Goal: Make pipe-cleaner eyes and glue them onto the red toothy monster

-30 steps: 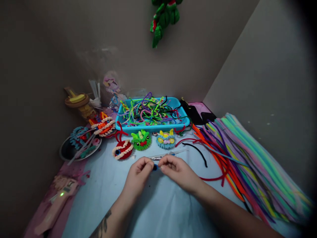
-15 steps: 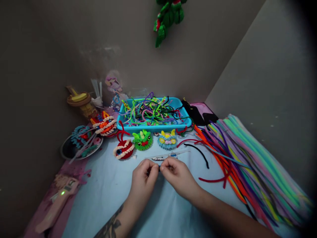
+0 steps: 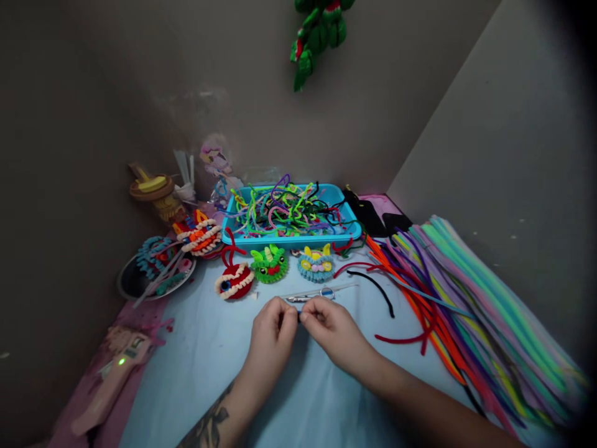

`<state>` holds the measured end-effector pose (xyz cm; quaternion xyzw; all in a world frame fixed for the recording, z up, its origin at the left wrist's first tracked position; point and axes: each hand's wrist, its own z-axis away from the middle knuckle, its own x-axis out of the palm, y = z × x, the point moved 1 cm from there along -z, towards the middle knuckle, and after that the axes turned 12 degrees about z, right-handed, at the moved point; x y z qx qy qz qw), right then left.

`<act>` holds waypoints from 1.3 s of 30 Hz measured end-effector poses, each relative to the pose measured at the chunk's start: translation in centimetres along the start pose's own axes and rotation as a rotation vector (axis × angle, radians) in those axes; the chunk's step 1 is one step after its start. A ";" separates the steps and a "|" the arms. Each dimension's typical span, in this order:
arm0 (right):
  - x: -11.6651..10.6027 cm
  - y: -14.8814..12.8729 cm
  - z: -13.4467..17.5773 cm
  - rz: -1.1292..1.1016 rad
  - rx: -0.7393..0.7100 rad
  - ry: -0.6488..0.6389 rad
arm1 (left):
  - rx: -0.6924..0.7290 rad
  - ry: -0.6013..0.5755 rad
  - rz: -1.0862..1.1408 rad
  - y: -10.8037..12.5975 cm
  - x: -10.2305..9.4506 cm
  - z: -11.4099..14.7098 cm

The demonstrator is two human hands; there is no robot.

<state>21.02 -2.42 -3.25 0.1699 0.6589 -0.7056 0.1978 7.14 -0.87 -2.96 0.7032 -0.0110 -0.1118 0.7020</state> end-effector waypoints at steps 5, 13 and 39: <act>-0.2 0.2 -0.3 -0.197 0.065 -0.049 | -0.158 0.010 0.263 -0.8 0.1 -0.3; -0.4 0.7 -0.4 -0.371 0.097 -0.039 | -0.264 -0.070 0.385 -1.2 0.4 -0.2; -1.5 0.8 -0.3 -0.581 0.107 -0.238 | 0.096 -0.185 0.235 -0.1 -1.4 -1.1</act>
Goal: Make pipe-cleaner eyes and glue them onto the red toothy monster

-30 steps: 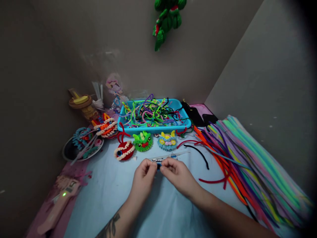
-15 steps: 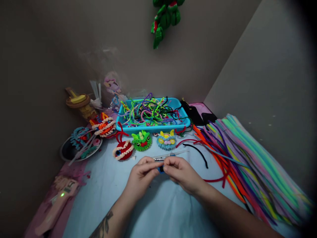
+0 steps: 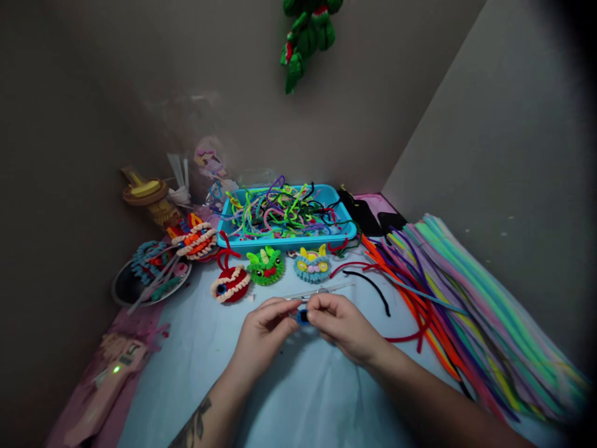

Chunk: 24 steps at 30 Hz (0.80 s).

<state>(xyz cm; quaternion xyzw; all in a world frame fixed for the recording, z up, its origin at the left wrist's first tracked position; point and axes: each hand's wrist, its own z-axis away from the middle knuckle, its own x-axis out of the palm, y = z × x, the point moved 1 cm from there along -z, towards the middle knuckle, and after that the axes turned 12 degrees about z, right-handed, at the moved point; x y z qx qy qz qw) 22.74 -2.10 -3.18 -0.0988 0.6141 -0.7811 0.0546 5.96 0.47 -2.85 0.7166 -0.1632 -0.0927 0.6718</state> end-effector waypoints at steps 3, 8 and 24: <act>0.1 0.0 -0.1 -0.006 -0.005 0.035 | 0.080 0.106 -0.105 0.3 0.2 0.2; 0.4 0.3 -0.2 -0.046 0.007 0.066 | 0.225 0.214 -0.259 0.8 0.6 0.7; 0.6 1.1 -0.3 -0.069 -0.004 0.067 | 0.108 0.153 -0.208 0.6 0.9 0.8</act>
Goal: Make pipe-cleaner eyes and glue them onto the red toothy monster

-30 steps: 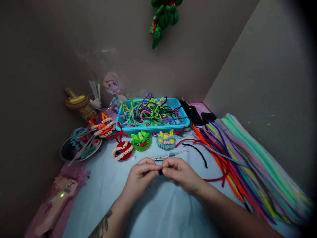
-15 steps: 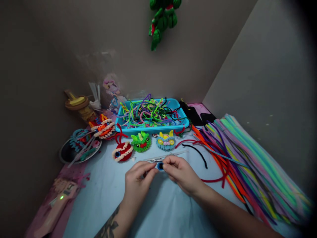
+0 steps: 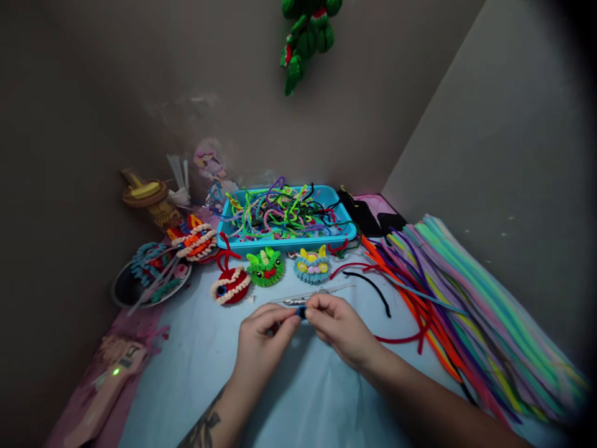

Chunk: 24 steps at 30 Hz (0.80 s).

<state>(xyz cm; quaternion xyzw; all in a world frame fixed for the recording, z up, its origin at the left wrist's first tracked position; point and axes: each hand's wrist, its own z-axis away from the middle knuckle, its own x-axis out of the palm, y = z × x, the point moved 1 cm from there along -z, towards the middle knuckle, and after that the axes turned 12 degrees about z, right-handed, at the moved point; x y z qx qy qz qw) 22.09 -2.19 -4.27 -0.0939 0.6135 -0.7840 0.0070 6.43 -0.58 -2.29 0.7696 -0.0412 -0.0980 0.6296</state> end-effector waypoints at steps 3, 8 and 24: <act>0.0 -0.2 0.1 0.082 -0.027 0.015 | -0.144 0.011 0.082 -0.3 -0.1 -0.2; 0.1 -1.2 0.1 0.252 -0.087 0.041 | -0.360 0.024 0.179 -0.7 0.1 -0.3; 0.4 -1.0 -0.1 0.321 -0.083 0.079 | -0.354 0.060 0.122 -0.8 0.5 -0.1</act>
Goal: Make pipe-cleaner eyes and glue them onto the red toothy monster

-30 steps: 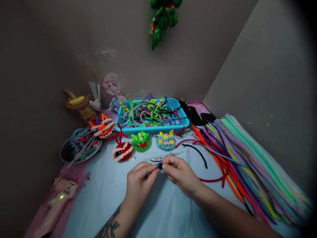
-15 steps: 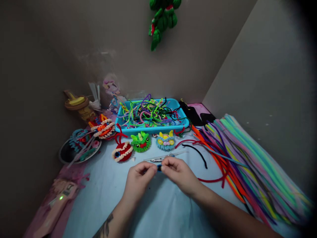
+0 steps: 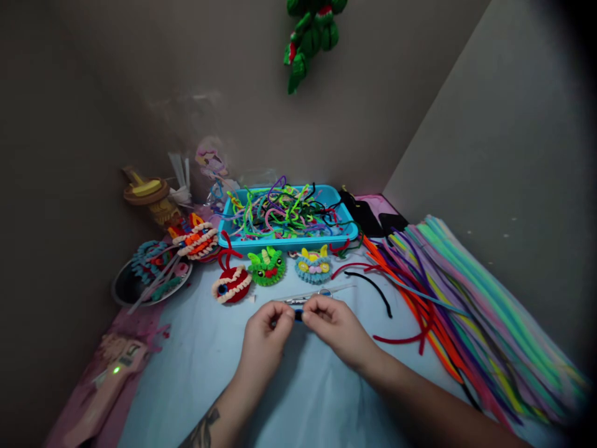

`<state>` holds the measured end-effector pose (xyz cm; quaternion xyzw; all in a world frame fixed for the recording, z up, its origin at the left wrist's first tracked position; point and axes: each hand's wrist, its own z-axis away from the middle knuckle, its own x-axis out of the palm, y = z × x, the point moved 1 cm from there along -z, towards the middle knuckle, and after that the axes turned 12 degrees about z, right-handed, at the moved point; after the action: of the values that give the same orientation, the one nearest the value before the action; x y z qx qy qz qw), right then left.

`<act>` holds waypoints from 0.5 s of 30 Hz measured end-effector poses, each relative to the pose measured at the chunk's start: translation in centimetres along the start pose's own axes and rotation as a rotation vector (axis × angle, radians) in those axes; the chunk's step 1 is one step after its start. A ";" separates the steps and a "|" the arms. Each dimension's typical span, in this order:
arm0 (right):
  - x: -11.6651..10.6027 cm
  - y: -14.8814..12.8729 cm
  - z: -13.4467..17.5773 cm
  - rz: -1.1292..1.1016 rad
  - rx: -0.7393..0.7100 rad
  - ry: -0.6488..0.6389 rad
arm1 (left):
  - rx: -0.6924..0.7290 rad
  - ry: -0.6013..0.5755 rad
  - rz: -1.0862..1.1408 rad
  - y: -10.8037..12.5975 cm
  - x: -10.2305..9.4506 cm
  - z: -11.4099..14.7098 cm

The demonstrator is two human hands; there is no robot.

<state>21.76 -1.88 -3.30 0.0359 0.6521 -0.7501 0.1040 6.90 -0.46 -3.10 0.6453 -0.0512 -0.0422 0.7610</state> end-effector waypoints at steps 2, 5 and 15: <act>0.0 0.1 0.0 0.007 -0.011 0.016 | -0.017 0.021 0.034 0.0 -0.1 -0.1; 0.0 0.5 0.1 0.145 -0.103 0.107 | -0.008 0.021 0.062 0.3 0.0 -0.1; -1.5 -0.1 1.7 0.876 -0.999 0.419 | -0.157 -0.182 0.476 -0.4 -0.4 -0.2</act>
<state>23.34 -3.34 -2.67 0.3875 0.8509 -0.2267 0.2730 6.49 -0.26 -3.50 0.5477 -0.2662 0.0763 0.7895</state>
